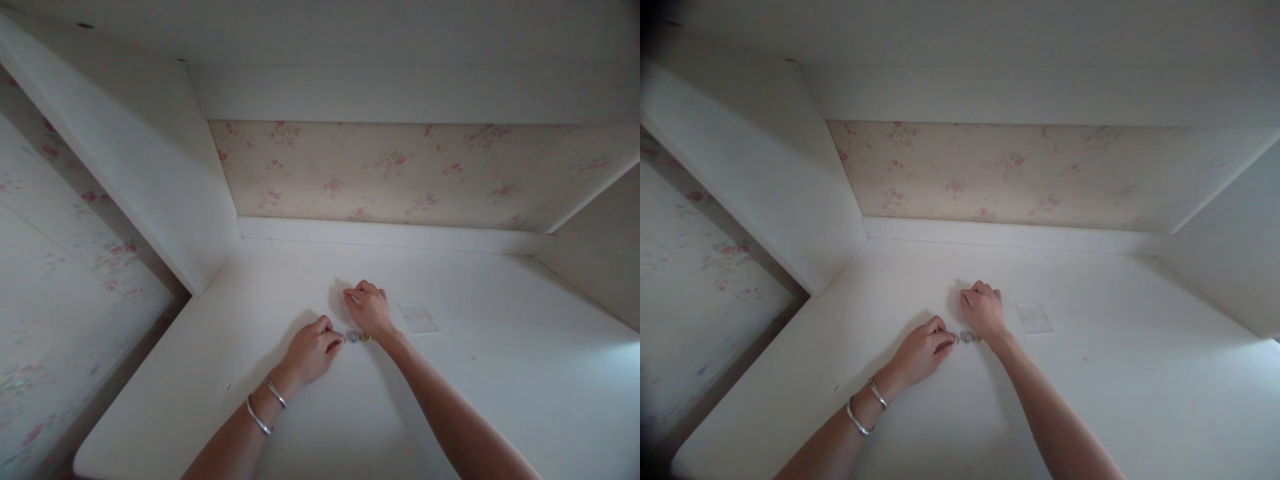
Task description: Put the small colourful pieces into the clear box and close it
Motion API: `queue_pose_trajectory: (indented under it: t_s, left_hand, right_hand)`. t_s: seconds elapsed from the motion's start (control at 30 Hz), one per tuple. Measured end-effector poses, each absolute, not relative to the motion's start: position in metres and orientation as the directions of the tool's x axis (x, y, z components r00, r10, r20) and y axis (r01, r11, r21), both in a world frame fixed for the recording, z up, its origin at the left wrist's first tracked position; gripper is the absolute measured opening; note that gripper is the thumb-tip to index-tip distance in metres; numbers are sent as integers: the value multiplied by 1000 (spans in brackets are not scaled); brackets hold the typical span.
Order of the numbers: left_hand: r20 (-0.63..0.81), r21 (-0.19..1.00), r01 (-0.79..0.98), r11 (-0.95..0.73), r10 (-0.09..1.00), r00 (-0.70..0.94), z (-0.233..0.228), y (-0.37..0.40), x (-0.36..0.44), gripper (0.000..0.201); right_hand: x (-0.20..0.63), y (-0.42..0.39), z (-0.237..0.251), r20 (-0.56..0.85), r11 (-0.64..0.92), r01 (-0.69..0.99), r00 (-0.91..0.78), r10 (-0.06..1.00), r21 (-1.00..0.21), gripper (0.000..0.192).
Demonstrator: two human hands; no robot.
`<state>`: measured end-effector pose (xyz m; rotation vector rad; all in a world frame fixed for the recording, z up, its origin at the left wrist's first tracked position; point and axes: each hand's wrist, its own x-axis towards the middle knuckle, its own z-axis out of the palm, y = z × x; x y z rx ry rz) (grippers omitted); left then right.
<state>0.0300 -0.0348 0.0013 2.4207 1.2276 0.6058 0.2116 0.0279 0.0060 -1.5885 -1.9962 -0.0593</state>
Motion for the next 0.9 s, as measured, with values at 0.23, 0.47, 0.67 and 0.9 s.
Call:
queue_pose_trajectory:
  t_s: [0.23, 0.47, 0.67, 0.9]
  left_hand:
    - [217, 568, 632, -527, 837, 503, 1, -35, 32, 22]
    - [246, 684, 552, -477, 863, 440, -3, -32, 35, 21]
    - [255, 760, 522, -387, 917, 308, -2, -23, 35, 23]
    - [265, 760, 547, -351, 936, 232, 9, -1, 47, 24]
  right_hand:
    - [237, 9, -3, 487, 241, 790, 82, 870, -564, 26]
    - [261, -15, -16, 511, 249, 701, 189, 839, -669, 31]
    - [258, -14, -20, 511, 292, 770, 51, 858, -567, 32]
    - [257, -18, -18, 496, 288, 802, 12, 869, -524, 31]
